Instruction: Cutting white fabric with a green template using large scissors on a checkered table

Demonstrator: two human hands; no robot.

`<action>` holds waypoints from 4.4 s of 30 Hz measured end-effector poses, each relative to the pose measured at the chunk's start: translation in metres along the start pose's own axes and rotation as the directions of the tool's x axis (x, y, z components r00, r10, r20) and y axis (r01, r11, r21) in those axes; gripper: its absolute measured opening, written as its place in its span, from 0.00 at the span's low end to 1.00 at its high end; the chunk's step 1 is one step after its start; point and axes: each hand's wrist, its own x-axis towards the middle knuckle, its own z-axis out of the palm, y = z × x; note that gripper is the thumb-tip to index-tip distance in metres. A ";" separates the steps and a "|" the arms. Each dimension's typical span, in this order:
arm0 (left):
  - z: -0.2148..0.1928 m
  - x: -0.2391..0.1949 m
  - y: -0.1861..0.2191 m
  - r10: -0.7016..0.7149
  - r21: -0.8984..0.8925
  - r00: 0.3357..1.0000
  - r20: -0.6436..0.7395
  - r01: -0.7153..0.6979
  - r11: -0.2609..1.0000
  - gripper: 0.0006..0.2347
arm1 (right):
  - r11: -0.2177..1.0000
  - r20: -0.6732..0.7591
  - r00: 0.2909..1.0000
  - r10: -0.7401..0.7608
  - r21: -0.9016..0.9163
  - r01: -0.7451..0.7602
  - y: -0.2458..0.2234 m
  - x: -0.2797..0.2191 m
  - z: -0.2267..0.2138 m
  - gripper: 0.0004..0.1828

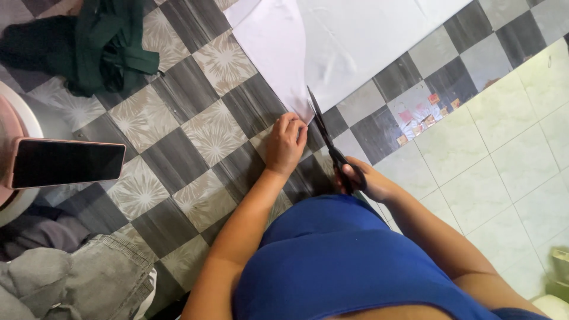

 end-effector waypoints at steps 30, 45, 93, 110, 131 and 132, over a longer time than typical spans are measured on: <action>-0.006 0.004 0.002 -0.024 -0.066 0.999 0.024 0.025 0.997 0.04 | 0.995 -0.180 0.979 -0.095 -0.008 0.095 0.023 0.047 0.048 0.21; -0.007 0.005 0.002 -0.032 -0.100 0.999 0.004 0.032 0.994 0.03 | 0.986 -0.196 0.977 -0.080 0.129 0.106 0.019 0.043 0.051 0.22; -0.003 -0.001 0.000 -0.105 -0.104 0.994 0.013 0.106 0.989 0.04 | 0.959 -0.104 0.985 -0.136 0.236 0.158 0.030 0.107 0.017 0.32; -0.015 0.005 0.006 -0.150 -0.181 0.989 0.002 0.148 0.972 0.03 | 0.897 -0.019 0.967 -0.253 0.371 0.242 0.003 0.102 0.044 0.31; -0.015 0.018 -0.007 -0.234 -0.267 0.972 -0.017 0.221 0.938 0.07 | 0.899 0.034 0.930 -0.365 0.274 0.342 -0.013 0.100 0.064 0.36; -0.016 0.026 -0.013 -0.152 -0.186 0.988 -0.029 0.144 0.972 0.09 | 0.893 -0.001 0.935 -0.356 0.296 0.340 -0.002 0.105 0.059 0.33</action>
